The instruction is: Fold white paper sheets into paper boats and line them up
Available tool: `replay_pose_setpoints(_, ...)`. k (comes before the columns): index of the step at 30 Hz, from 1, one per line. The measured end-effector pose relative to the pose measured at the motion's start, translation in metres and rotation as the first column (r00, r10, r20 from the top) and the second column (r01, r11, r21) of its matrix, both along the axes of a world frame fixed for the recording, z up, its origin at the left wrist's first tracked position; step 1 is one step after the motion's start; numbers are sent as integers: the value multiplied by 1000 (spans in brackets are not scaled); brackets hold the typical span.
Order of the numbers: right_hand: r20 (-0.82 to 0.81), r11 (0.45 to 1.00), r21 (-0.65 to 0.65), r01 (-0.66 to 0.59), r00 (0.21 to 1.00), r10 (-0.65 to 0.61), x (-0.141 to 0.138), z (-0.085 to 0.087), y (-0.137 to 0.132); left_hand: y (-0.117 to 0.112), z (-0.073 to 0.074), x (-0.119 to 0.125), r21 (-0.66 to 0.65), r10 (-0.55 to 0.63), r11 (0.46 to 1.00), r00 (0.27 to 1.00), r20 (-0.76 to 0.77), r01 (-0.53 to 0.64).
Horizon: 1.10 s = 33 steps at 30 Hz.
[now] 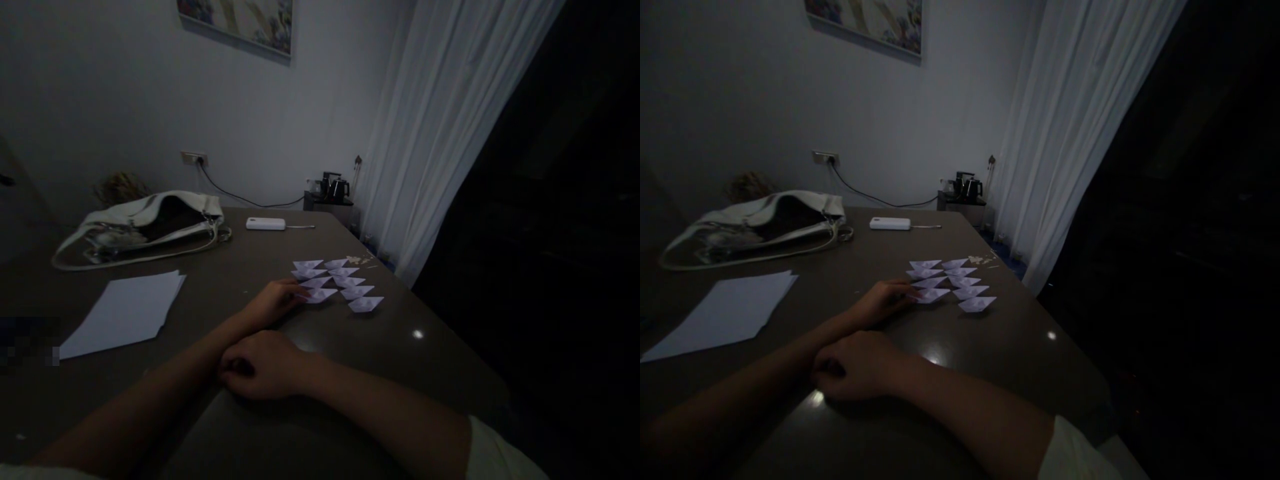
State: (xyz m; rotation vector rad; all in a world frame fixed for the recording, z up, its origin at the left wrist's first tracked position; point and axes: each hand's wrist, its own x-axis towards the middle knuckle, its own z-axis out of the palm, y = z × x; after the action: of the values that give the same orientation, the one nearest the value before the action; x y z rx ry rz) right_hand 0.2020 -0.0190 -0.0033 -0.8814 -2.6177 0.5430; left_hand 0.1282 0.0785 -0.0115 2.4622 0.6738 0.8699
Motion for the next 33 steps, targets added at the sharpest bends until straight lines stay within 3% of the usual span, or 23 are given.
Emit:
replay_pose_setpoints(9,-10,1000,-6,-24,1000,24,0,-1,1,1,-2,-1,20,5,1000,1000,-25,-5)
replay_pose_setpoints(18,-6,1000,-24,-14,1000,14,1,0,0,-7,7,-1,33,11,999,1000,1,-11)
replay_pose_setpoints(33,7,1000,-14,-3,1000,3,1,1,-1,0,0,-5,100,72,993,997,-28,-69)
